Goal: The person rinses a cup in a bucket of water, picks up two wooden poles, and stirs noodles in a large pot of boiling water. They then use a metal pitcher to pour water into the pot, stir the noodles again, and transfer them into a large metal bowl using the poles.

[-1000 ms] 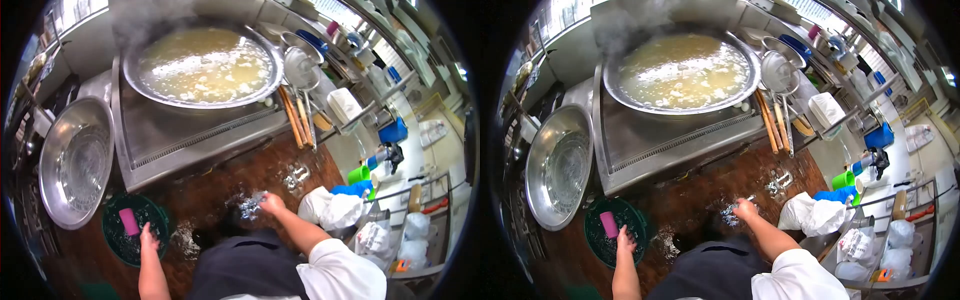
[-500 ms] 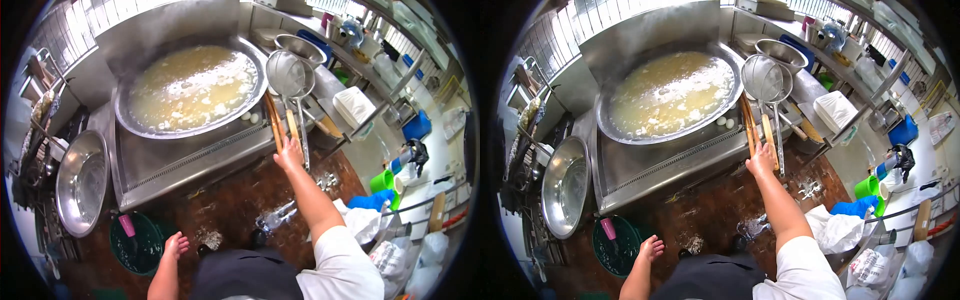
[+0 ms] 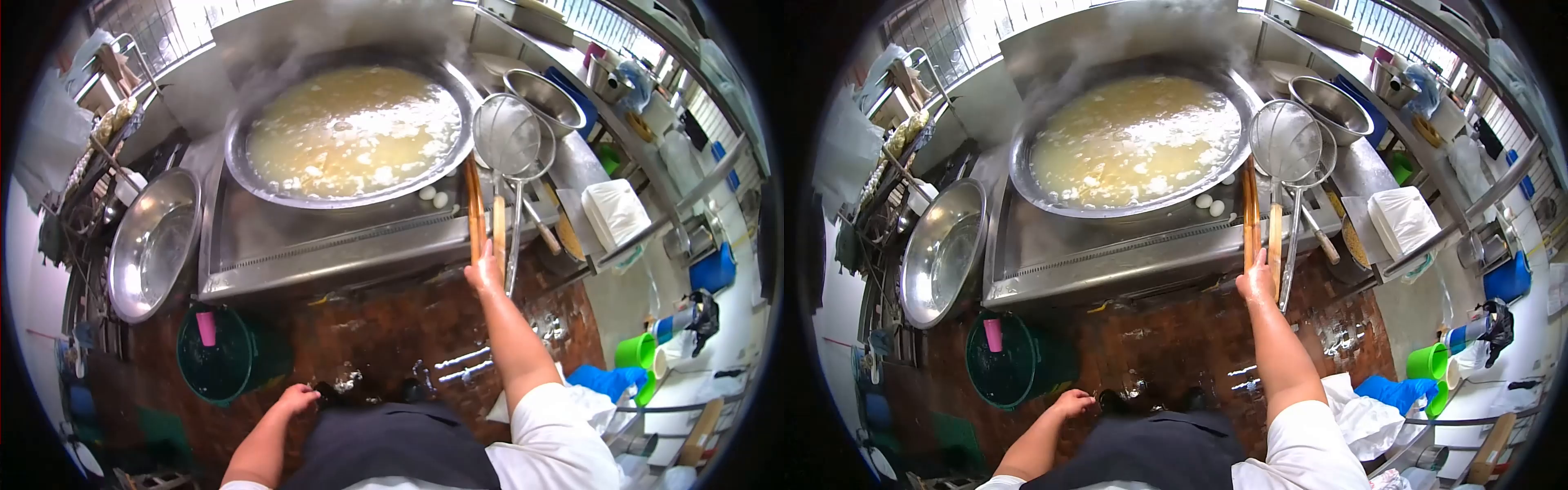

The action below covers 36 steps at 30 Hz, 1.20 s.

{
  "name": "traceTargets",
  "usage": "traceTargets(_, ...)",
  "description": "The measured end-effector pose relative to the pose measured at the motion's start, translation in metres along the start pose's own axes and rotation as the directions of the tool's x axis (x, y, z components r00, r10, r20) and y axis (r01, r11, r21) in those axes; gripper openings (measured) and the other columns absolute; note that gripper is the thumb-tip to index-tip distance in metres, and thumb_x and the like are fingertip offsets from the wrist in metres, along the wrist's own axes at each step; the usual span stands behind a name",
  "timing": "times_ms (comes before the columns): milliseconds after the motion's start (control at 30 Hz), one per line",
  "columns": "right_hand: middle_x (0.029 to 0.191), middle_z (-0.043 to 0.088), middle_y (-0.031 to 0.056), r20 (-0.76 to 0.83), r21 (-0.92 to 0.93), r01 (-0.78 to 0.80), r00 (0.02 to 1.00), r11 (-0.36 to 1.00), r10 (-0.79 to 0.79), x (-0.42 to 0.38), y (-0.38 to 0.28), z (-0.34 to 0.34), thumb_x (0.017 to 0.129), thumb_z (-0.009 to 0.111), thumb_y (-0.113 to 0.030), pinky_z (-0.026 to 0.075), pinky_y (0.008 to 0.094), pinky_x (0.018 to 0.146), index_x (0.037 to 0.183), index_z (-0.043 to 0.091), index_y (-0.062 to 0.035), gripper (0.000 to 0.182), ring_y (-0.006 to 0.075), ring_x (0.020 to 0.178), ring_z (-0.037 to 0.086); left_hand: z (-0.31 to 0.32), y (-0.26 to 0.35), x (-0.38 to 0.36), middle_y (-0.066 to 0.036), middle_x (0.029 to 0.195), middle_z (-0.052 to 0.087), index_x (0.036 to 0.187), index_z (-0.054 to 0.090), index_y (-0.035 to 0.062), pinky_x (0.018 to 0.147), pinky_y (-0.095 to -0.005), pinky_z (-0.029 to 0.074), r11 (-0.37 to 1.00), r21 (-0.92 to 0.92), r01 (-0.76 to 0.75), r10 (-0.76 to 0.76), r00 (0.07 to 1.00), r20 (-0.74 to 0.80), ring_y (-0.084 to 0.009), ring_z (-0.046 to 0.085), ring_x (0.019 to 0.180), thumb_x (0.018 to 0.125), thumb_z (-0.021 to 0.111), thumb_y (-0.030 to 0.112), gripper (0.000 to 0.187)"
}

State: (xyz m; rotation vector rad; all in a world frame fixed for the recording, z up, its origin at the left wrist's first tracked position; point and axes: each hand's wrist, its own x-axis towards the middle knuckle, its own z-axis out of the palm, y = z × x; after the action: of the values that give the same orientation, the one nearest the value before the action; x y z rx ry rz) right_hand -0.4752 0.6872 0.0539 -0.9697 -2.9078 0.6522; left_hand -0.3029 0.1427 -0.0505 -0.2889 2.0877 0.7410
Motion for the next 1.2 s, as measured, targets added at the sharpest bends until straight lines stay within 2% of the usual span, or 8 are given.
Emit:
traceTargets(167,0.093,0.064,0.0166,-0.063,0.361,0.097,0.995,0.927,-0.08,-0.016,0.008,0.005,0.067,0.072,-0.013,0.051,0.0396,0.077,0.133,0.038,0.0001,0.075,0.0321,0.086,0.063,-0.025,0.034,-0.023,-0.004,0.083,0.066,0.105,0.067,0.0028,0.061,-0.0277,0.048,0.941,-0.331,0.064,-0.082,0.996,-0.042,-0.0111,0.058,0.067,0.083,0.069,0.034,0.038)
traceTargets(267,0.081,0.056,0.0026,0.195,0.86,-0.133,0.978,0.492,-0.078,-0.066,0.008,-0.009,0.068,0.074,-0.007,0.046,0.0297,0.063,0.111,0.052,-0.0027,0.048,0.0125,0.072,0.054,-0.036,0.087,-0.047,0.003,0.07,0.055,0.096,0.065,0.0085,0.053,-0.0231,0.04,0.881,-0.473,-0.012,0.005,1.0,-0.015,-0.0061,0.049,0.061,0.089,0.063,0.029,0.022)
traceTargets(400,0.069,0.049,0.0002,0.423,0.878,-0.383,0.901,0.287,-0.092,-0.171,0.009,-0.059,0.072,0.068,-0.005,0.039,0.028,0.036,0.104,0.048,-0.0089,0.038,0.0117,0.046,0.047,-0.008,0.191,-0.06,-0.008,0.118,0.062,0.127,0.054,0.0119,0.084,-0.0333,0.046,0.885,-0.451,-0.114,0.239,0.943,0.231,-0.0186,0.059,0.102,0.094,0.051,0.047,0.048)
traceTargets(600,0.083,0.055,0.0056,0.509,0.797,-0.566,0.817,-0.211,-0.271,-0.244,0.043,-0.071,0.079,0.058,-0.002,0.046,0.0295,0.05,0.133,0.036,-0.0121,0.06,0.0143,0.059,0.052,0.079,0.343,-0.063,-0.013,0.127,0.056,0.138,0.043,0.01,0.093,-0.042,0.044,0.764,-0.645,-0.02,0.5,0.65,0.572,-0.0257,0.057,0.11,0.098,0.037,0.052,0.059)
traceTargets(733,0.101,0.061,0.0117,0.539,0.821,-0.571,0.779,-0.008,-0.321,-0.263,0.068,-0.082,0.08,0.058,-0.002,0.056,0.038,0.063,0.135,0.036,-0.0083,0.059,0.0228,0.079,0.065,0.117,0.381,-0.055,-0.013,0.117,0.06,0.12,0.05,0.007,0.076,-0.0348,0.052,0.708,-0.705,0.034,0.64,0.392,0.661,-0.0221,0.061,0.098,0.095,0.054,0.032,0.035)
traceTargets(833,0.124,0.057,0.0183,0.581,0.795,-0.605,0.744,0.036,-0.33,-0.278,0.07,-0.11,0.087,0.057,-0.005,0.058,0.0333,0.07,0.138,0.033,-0.0084,0.057,0.0261,0.091,0.067,0.12,0.38,-0.083,-0.011,0.104,0.065,0.104,0.051,0.0091,0.075,-0.0347,0.054,0.72,-0.693,-0.022,0.585,0.557,0.589,-0.0217,0.065,0.087,0.091,0.061,0.014,0.018)
traceTargets(1033,0.066,0.053,-0.0008,0.537,0.761,-0.456,0.842,0.461,-0.054,-0.296,0.112,-0.143,0.089,0.061,-0.008,0.038,0.0206,0.038,0.136,0.039,-0.011,0.053,0.0058,0.045,0.045,0.044,0.317,-0.101,-0.007,0.081,0.063,0.104,0.05,0.0114,0.054,-0.0342,0.049,0.752,-0.659,0.03,0.333,0.845,0.418,-0.0153,0.059,0.061,0.084,0.059,0.005,0.023)
traceTargets(1200,0.062,0.045,-0.0041,0.317,0.793,-0.316,0.944,0.521,0.09,-0.304,0.118,-0.167,0.087,0.06,-0.007,0.033,0.0195,0.033,0.132,0.044,-0.0085,0.047,0.0045,0.04,0.039,-0.037,0.237,-0.129,0.0,0.059,0.047,0.112,0.052,0.005,0.034,-0.0234,0.028,0.88,-0.457,-0.128,0.273,0.925,0.266,-0.0081,0.035,0.038,0.07,0.052,0.004,0.041)
